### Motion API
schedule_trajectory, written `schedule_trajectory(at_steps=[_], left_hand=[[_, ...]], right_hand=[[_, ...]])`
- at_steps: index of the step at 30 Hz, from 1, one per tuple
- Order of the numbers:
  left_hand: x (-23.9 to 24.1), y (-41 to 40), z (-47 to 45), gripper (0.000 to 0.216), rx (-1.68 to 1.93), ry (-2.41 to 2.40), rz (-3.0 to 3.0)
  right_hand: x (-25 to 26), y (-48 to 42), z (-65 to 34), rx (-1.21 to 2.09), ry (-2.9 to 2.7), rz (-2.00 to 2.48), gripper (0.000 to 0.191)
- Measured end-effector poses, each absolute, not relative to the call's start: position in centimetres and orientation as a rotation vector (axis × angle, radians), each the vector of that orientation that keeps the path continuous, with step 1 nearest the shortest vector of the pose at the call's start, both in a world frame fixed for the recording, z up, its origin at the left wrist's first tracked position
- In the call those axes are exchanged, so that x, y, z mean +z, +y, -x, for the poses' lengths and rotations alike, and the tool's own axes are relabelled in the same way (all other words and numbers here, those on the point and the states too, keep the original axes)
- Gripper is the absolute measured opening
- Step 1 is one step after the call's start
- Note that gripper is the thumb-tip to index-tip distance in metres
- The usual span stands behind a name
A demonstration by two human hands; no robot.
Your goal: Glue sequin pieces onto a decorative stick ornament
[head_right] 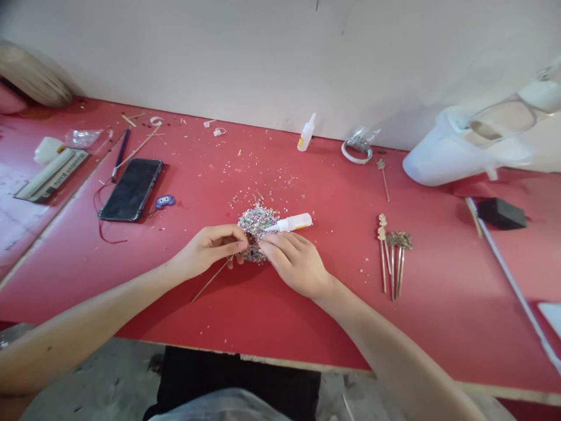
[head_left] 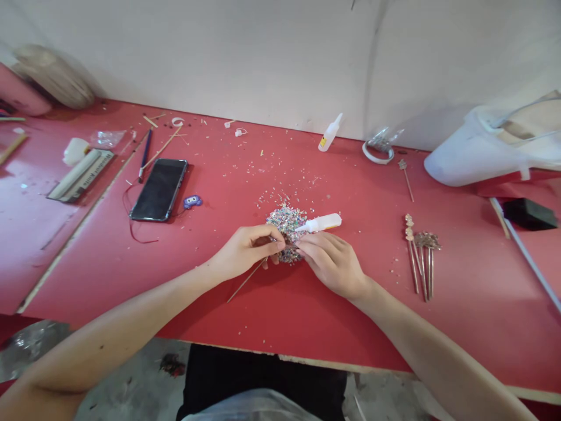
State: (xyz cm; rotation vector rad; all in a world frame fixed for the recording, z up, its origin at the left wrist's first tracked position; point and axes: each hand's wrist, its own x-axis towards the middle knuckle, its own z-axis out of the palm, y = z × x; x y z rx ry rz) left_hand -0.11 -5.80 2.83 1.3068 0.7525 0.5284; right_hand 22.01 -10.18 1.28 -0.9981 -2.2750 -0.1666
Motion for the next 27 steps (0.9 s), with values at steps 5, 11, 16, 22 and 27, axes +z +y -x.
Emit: schedule_trajectory(at_steps=[5, 11, 16, 22, 27], left_hand=[[2.9, -5.8, 0.1, 0.023, 0.504, 0.767, -1.363], [3.1, -5.0, 0.3, 0.019, 0.545, 0.834, -1.322], [3.4, -4.4, 0.6, 0.02, 0.626, 0.861, -1.268], [3.7, -4.4, 0.5, 0.019, 0.661, 0.874, -1.238], [3.5, -4.4, 0.3, 0.023, 0.657, 0.89, -1.235]], right_hand=[[1.0, -10.0, -22.3, -0.141, -2.314, 0.96, 0.017], [1.5, -9.2, -23.7, -0.139, -2.25, 1.136, 0.014], [2.4, -8.1, -25.4, -0.182, -2.289, 1.535, 0.016], [2.0, -7.7, -26.2, -0.266, -2.375, 1.519, 0.024], [1.2, -7.5, -26.7, -0.185, -2.227, 1.487, 0.026]])
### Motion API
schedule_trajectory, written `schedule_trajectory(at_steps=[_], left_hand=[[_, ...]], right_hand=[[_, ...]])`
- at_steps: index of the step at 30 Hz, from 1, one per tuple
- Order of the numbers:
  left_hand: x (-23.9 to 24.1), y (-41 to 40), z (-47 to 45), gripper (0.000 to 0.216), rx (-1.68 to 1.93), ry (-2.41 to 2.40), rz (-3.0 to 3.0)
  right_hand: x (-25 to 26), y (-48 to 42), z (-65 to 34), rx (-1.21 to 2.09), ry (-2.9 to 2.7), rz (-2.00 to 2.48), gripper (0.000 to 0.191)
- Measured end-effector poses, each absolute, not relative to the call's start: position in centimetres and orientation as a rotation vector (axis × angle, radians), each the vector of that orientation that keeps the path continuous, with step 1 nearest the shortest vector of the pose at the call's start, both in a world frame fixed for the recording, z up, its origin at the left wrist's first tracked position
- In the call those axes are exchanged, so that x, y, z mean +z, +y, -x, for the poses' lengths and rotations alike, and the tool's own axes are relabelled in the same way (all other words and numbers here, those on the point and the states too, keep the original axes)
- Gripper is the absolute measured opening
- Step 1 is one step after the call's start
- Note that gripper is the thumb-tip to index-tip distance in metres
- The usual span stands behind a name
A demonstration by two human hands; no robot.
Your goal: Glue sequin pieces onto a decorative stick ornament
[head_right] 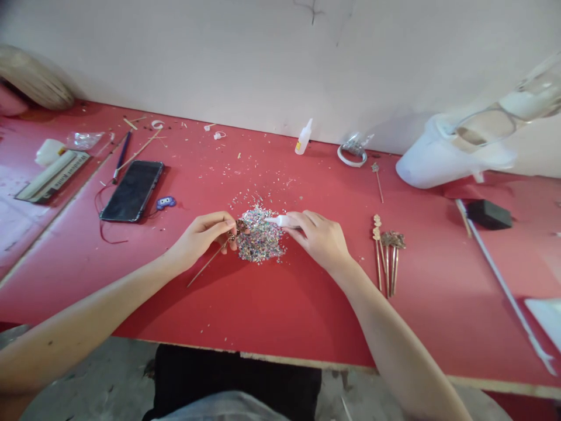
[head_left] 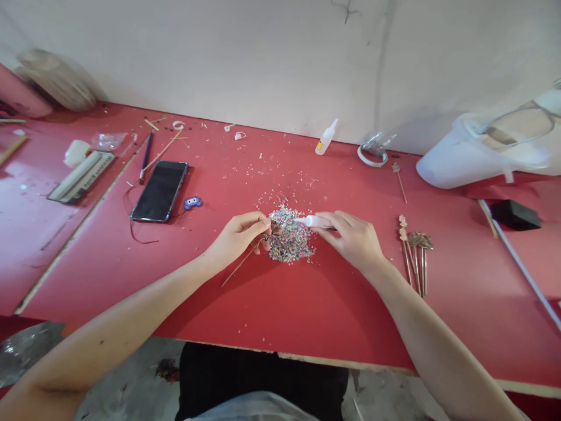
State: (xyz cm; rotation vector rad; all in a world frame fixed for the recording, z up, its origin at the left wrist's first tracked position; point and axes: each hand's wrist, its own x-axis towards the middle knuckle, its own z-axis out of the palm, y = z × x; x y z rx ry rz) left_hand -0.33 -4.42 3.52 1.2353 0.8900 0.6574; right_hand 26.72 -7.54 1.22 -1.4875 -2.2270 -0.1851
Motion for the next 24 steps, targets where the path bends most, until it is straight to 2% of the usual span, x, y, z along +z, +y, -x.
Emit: schedule_trajectory(at_steps=[6, 13, 20, 24], left_hand=[[3.1, -4.4, 0.3, 0.019, 0.644, 0.882, -1.235], [3.0, -4.5, 0.3, 0.018, 0.634, 0.88, -1.241], [3.0, -4.7, 0.3, 0.01, 0.638, 0.893, -1.242], [2.8, -4.6, 0.2, 0.025, 0.653, 0.85, -1.182]], right_hand=[[0.6, -7.1, -27.0, 0.094, -1.735, 1.619, 0.029], [0.1, -6.8, -27.0, 0.302, -1.547, 1.675, 0.034], [0.2, -6.9, -26.8, 0.324, -1.521, 1.665, 0.034], [0.8, -7.6, -26.3, 0.227, -1.455, 1.541, 0.035]])
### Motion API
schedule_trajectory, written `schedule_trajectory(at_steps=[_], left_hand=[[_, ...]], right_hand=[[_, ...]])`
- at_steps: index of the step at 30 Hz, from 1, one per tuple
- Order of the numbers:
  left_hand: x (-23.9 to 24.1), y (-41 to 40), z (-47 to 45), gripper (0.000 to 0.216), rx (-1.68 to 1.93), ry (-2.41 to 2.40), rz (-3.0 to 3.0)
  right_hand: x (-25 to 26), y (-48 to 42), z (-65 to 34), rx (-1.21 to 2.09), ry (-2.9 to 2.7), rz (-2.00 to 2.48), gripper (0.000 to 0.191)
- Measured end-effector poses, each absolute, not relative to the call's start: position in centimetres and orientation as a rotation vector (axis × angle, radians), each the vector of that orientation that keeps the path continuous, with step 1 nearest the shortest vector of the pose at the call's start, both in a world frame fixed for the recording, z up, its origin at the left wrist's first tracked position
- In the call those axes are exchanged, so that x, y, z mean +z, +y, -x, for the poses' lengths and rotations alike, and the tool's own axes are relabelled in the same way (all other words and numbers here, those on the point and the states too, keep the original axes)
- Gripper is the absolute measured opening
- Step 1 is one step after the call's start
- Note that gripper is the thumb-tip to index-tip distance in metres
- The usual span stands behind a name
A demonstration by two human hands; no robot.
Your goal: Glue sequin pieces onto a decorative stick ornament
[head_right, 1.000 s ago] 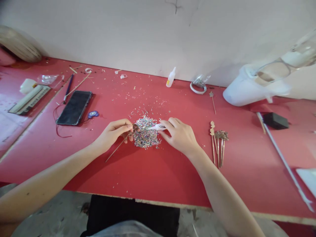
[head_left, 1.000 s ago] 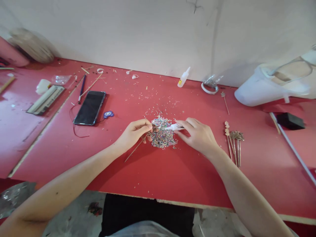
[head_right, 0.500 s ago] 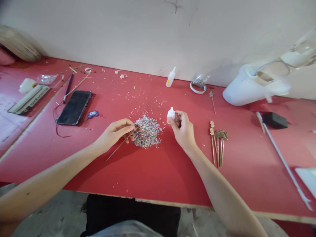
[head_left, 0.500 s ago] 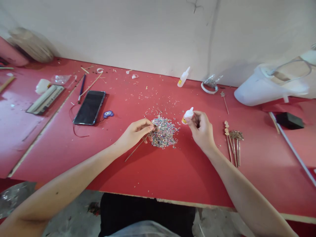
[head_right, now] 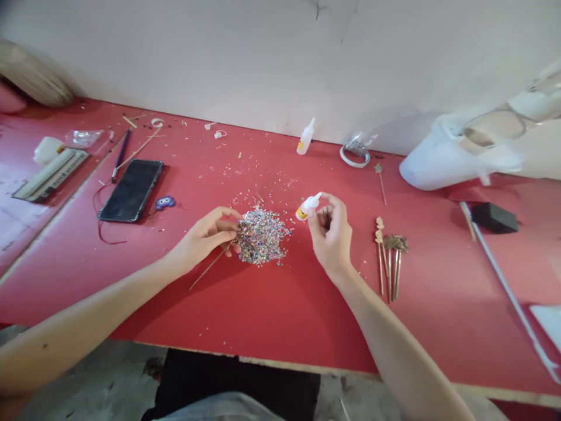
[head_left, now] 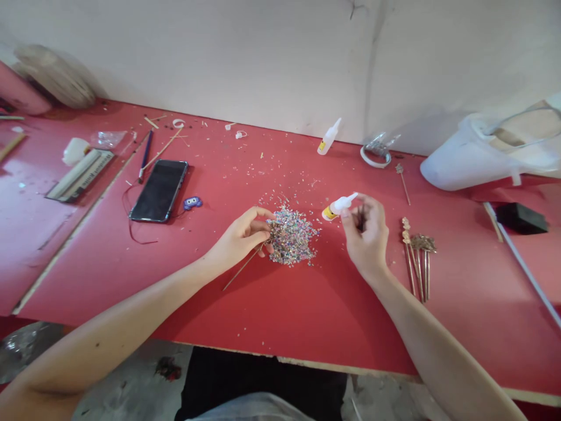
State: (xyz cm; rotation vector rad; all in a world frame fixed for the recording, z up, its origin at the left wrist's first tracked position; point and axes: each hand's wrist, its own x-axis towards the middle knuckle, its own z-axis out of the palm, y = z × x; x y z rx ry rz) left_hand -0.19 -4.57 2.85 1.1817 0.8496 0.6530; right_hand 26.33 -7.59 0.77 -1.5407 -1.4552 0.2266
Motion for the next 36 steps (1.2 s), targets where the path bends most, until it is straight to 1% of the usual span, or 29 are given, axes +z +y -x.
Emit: schedule_trajectory(at_steps=[2, 4, 6, 7, 10, 12, 14, 18, 21, 30, 36], left_hand=[[2.7, -4.5, 0.2, 0.029, 0.671, 0.824, -1.162], [2.6, -4.4, 0.2, 0.029, 0.681, 0.806, -1.147], [2.5, -4.6, 0.1, 0.029, 0.675, 0.798, -1.125], [2.4, -4.7, 0.0, 0.031, 0.673, 0.793, -1.11], [2.5, -5.4, -0.4, 0.036, 0.678, 0.76, -1.072], [2.6, -5.9, -0.7, 0.035, 0.668, 0.746, -1.064], [2.6, -6.4, -0.9, 0.032, 0.656, 0.741, -1.053], [2.6, -6.9, -1.1, 0.031, 0.629, 0.726, -1.014], [2.6, -7.0, -1.1, 0.031, 0.613, 0.698, -1.016], [2.9, -6.2, -0.6, 0.041, 0.475, 0.61, -1.047], [3.4, -5.8, -0.3, 0.034, 0.407, 0.596, -1.005]], right_hand=[[1.3, -8.2, -25.9, 0.112, -1.409, 1.468, 0.029], [1.8, -9.1, -25.2, 0.042, -1.462, 1.474, 0.018], [2.0, -9.9, -24.1, 0.085, -1.625, 1.49, 0.01], [2.1, -10.2, -23.5, 0.167, -1.702, 1.49, 0.009], [1.8, -11.0, -21.7, 0.482, -1.902, 1.474, 0.016], [1.6, -11.2, -21.0, 0.582, -1.973, 1.458, 0.021], [1.6, -11.2, -20.6, 0.626, -1.982, 1.443, 0.022], [1.6, -11.3, -20.7, 0.673, -1.931, 1.461, 0.015], [1.6, -11.2, -20.9, 0.746, -1.886, 1.478, 0.014], [2.7, -10.9, -21.1, 1.025, -1.859, 1.372, 0.018], [2.7, -11.3, -21.5, 1.163, -1.774, 1.354, 0.024]])
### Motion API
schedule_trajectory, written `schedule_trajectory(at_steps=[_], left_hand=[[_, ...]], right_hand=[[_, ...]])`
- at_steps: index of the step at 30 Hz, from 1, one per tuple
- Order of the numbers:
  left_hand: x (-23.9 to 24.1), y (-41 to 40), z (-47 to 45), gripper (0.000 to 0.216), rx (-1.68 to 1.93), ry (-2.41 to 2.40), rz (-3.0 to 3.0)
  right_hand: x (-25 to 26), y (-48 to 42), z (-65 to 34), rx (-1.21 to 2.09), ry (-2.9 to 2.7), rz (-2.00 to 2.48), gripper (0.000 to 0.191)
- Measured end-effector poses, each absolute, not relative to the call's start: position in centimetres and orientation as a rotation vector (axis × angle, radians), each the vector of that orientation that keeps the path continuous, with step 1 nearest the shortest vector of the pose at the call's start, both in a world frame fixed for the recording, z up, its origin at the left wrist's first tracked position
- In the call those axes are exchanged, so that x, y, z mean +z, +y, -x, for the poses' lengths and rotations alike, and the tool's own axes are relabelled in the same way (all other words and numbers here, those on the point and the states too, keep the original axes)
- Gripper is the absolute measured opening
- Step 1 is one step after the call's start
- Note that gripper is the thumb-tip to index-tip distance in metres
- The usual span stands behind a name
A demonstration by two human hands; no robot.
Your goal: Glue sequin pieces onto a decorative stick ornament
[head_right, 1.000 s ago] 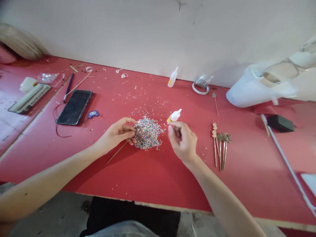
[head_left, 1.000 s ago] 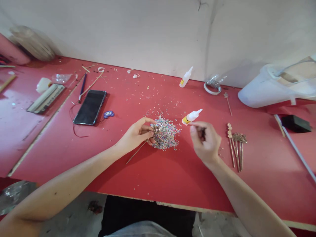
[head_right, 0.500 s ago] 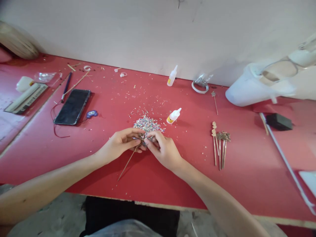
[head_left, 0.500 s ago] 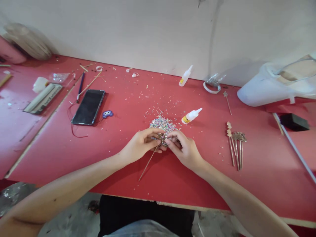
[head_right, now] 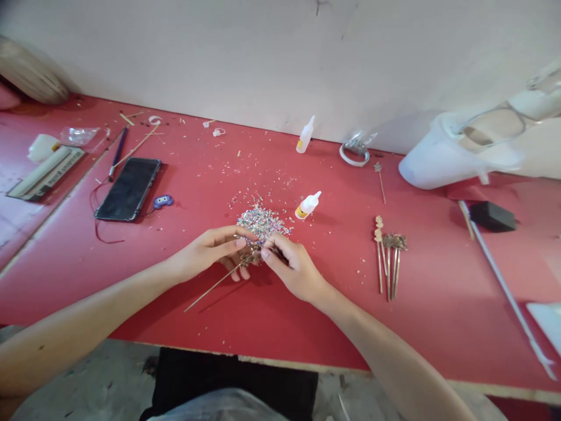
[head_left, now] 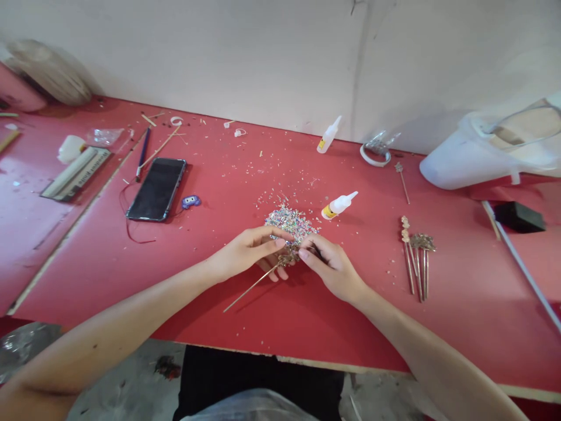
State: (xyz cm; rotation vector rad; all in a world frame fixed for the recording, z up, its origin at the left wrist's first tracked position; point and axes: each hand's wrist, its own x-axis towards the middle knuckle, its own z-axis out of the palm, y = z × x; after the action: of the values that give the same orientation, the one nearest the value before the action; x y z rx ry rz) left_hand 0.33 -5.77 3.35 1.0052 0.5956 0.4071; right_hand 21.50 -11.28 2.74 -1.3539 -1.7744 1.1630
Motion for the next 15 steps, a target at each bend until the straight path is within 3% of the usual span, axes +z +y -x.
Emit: schedule_trajectory(at_steps=[15], left_hand=[[4.2, -4.6, 1.7, 0.022, -0.221, 0.322, -0.995]], right_hand=[[4.2, -12.7, -20.2, 1.892, -1.841, 0.968, 0.028]])
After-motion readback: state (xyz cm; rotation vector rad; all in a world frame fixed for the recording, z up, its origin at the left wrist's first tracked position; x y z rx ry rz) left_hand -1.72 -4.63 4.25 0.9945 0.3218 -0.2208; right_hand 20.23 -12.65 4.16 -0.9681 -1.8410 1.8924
